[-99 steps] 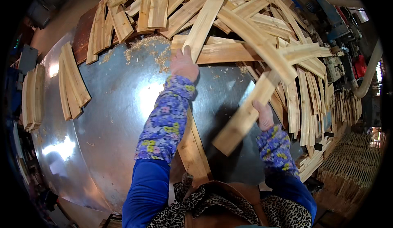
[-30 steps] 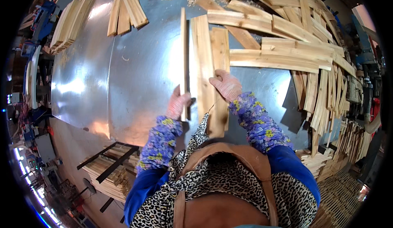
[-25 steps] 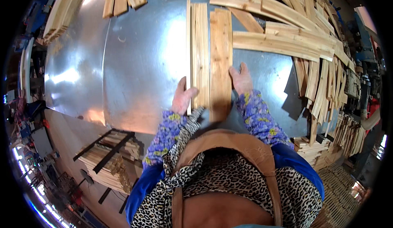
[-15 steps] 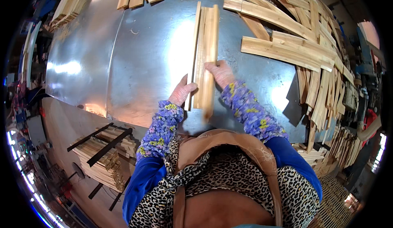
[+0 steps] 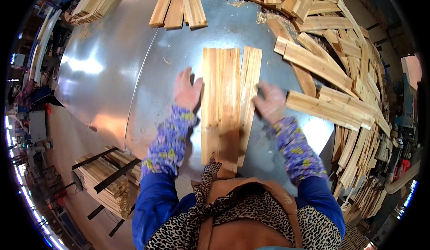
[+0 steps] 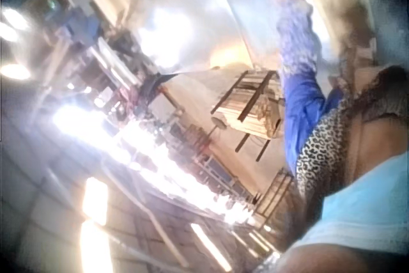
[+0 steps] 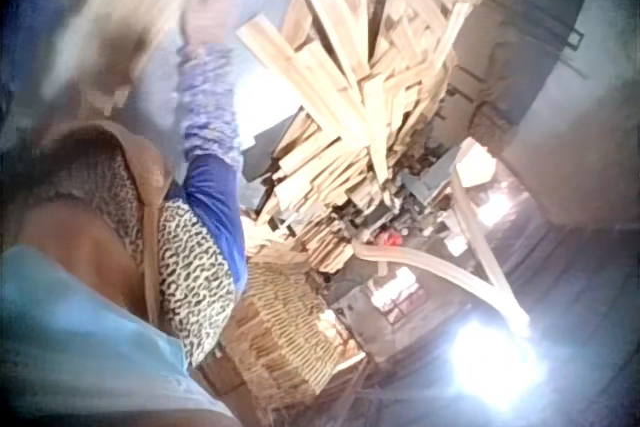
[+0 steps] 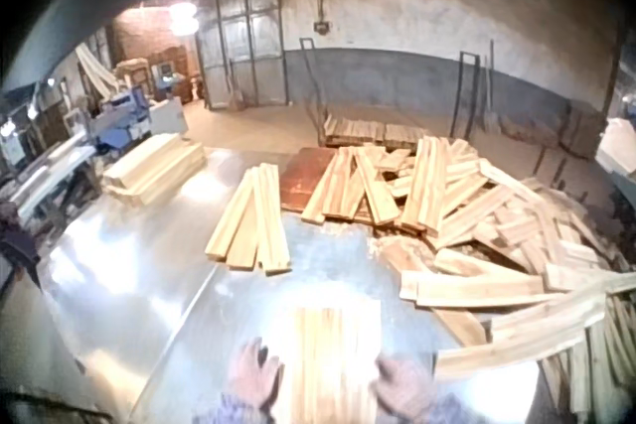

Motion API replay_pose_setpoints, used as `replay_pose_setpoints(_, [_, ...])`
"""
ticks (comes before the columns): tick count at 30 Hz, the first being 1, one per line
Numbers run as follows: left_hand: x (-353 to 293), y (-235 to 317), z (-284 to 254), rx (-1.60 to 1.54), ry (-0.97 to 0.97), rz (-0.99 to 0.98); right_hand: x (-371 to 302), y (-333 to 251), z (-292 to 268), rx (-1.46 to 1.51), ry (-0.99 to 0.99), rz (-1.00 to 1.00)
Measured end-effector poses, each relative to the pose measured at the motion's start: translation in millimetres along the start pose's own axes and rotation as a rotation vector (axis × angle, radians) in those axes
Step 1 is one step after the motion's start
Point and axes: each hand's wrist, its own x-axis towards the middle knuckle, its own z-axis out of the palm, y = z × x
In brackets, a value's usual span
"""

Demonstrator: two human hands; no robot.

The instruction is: The person sorts and stacks thin wooden planks on a large metal table. They pick up individual planks from a disorganized pile, inspect them, and place them into a neat stack.

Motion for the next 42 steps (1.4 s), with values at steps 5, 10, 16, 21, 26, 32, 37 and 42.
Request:
replay_pose_setpoints(5, [184.8, 47.6, 52.2, 0.343, 0.084, 0.073, 132.5, 132.3, -93.5, -0.787, -0.341, 0.346])
replay_pose_setpoints(10, [275.4, 46.4, 90.9, 0.495, 0.054, -0.068, 137.2, 209.2, -136.5, -0.643, -0.446, 0.213])
replay_pose_setpoints(16, [246.6, 72.3, 28.2, 0.299, -0.047, -0.146, 141.7, 156.9, -199.3, -0.255, -0.325, -0.059])
replay_pose_setpoints(21, [39.3, 61.8, -37.1, -0.433, -0.162, -0.04, 176.1, 76.0, -254.4, 0.299, -0.523, 0.56])
replay_pose_setpoints(26, [-217.3, -31.0, 21.8, 0.105, -0.103, 0.305, 132.3, 35.1, -163.3, 1.14, -0.391, 0.487])
replay_pose_setpoints(32, [-247.1, 0.1, -10.3, 0.017, -0.275, -0.166, 1.9, -22.5, 10.5, 0.537, -0.249, 0.522])
replay_pose_setpoints(37, [-218.4, 14.8, 24.0, 0.133, -0.305, -0.223, -118.0, -26.4, 53.2, 0.878, -0.079, 0.662])
replay_pose_setpoints(42, [-205.3, 50.5, 34.4, -0.403, -0.194, -0.433, -133.5, -33.8, 53.6, 1.419, -0.141, 0.872])
